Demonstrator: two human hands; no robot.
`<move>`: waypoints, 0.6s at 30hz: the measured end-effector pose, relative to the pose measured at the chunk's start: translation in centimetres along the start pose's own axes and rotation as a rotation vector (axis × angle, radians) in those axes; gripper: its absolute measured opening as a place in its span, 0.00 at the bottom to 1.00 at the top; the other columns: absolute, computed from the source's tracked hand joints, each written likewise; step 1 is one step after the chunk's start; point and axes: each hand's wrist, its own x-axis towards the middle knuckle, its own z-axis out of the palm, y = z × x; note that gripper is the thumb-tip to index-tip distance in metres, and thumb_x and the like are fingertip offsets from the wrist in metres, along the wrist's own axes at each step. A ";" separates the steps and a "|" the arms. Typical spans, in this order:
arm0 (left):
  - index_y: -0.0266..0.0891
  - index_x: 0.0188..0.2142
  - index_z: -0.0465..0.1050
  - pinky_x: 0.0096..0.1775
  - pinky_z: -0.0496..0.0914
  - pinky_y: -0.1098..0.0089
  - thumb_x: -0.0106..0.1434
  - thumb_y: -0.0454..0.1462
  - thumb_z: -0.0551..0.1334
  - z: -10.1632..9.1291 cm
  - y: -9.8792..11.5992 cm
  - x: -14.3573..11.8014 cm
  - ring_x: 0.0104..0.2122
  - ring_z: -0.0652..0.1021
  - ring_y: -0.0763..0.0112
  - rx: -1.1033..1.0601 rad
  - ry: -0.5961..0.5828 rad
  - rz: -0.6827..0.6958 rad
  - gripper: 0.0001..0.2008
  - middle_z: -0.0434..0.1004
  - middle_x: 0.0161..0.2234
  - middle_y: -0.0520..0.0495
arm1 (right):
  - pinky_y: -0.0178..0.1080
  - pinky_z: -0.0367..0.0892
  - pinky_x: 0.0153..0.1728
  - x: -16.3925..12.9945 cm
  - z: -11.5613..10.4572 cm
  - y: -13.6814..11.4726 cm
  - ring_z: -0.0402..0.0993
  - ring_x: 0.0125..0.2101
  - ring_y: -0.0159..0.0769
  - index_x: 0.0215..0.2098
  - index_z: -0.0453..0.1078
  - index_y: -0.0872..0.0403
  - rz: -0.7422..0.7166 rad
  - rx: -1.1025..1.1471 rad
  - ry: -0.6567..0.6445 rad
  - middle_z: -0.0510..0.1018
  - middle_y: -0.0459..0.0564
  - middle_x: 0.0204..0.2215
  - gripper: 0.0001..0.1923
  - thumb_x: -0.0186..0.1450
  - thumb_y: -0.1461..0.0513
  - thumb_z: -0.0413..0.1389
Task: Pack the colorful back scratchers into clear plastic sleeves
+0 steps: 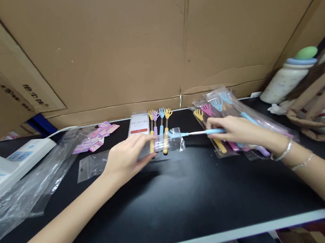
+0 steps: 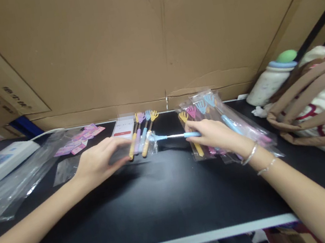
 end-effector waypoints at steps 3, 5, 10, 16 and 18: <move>0.42 0.49 0.66 0.37 0.71 0.72 0.66 0.44 0.56 -0.2 -0.3 0.1 0.45 0.77 0.66 0.020 -0.013 -0.021 0.14 0.75 0.48 0.46 | 0.33 0.56 0.26 -0.1 -0.4 -0.1 0.68 0.24 0.33 0.31 0.62 0.50 -0.103 0.119 -0.062 0.73 0.42 0.25 0.10 0.65 0.54 0.50; 0.42 0.49 0.66 0.37 0.71 0.72 0.66 0.43 0.56 -0.2 -0.4 0.1 0.45 0.77 0.65 0.022 -0.018 -0.032 0.14 0.75 0.48 0.46 | 0.33 0.56 0.26 -0.2 -0.6 0.0 0.67 0.23 0.32 0.31 0.61 0.51 -0.138 0.165 -0.078 0.72 0.42 0.23 0.09 0.65 0.54 0.50; 0.42 0.49 0.66 0.36 0.71 0.73 0.66 0.44 0.56 0.1 -0.4 -0.1 0.44 0.77 0.66 0.024 -0.020 -0.006 0.15 0.76 0.47 0.46 | 0.33 0.56 0.26 0.0 -0.5 0.2 0.67 0.24 0.32 0.31 0.61 0.51 -0.139 0.157 -0.049 0.72 0.41 0.24 0.09 0.64 0.54 0.51; 0.42 0.51 0.65 0.37 0.71 0.73 0.66 0.45 0.55 0.3 -0.3 -0.2 0.44 0.77 0.66 0.011 -0.048 0.025 0.16 0.75 0.48 0.47 | 0.32 0.54 0.25 0.1 0.1 -0.2 0.66 0.22 0.31 0.33 0.62 0.50 -0.133 0.113 0.003 0.71 0.40 0.22 0.07 0.63 0.55 0.52; 0.42 0.51 0.65 0.37 0.71 0.73 0.67 0.46 0.55 0.3 -0.2 -0.2 0.44 0.77 0.67 -0.001 -0.061 0.033 0.16 0.75 0.48 0.47 | 0.32 0.54 0.25 0.1 0.1 -0.6 0.67 0.22 0.31 0.32 0.62 0.50 -0.121 0.099 0.029 0.71 0.40 0.22 0.07 0.63 0.56 0.52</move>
